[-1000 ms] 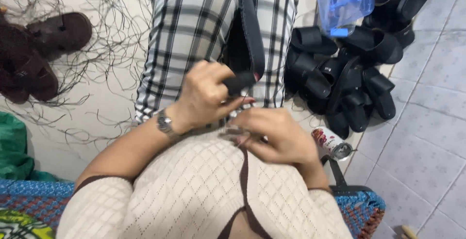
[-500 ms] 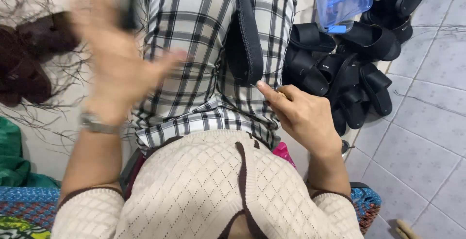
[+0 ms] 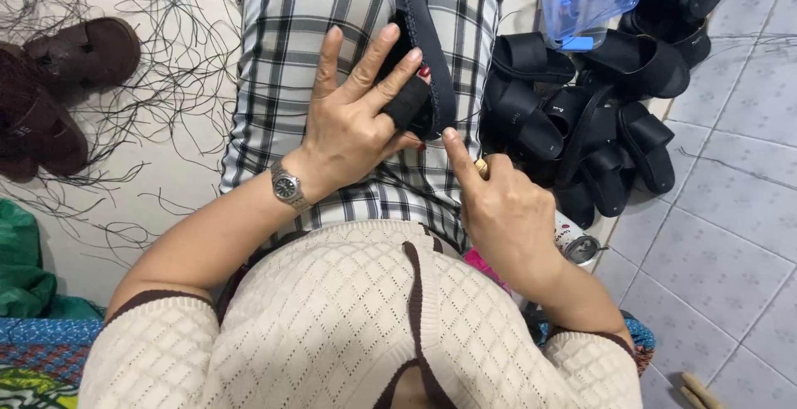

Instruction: Hand-sewing a black sandal using a needle and thread while sitting on the floor.

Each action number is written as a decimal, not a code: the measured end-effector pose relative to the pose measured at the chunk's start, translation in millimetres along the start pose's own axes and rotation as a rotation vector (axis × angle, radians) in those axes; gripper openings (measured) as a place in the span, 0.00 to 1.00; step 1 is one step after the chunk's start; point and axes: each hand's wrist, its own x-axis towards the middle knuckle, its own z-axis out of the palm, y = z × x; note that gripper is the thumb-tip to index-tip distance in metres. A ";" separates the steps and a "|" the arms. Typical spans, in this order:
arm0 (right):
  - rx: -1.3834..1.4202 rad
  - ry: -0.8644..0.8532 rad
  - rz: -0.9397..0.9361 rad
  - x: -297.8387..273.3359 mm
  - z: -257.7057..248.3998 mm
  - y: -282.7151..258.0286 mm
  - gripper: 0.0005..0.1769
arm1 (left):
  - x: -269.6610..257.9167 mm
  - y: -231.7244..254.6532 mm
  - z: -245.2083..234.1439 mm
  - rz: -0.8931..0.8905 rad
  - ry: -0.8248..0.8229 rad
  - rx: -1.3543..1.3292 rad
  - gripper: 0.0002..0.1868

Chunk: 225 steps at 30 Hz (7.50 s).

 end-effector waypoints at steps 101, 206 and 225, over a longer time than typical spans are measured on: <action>0.429 1.113 0.603 -114.9 183.8 126.4 0.14 | -53.9 -106.3 -60.3 -0.320 0.377 0.161 0.20; 0.218 0.188 -0.090 -5.8 9.2 -2.1 0.11 | -31.5 18.5 -30.1 -0.142 0.043 -0.541 0.17; -0.058 0.045 -0.072 -24.8 -20.0 9.7 0.24 | -14.3 29.5 -37.7 -0.824 -0.282 -1.291 0.10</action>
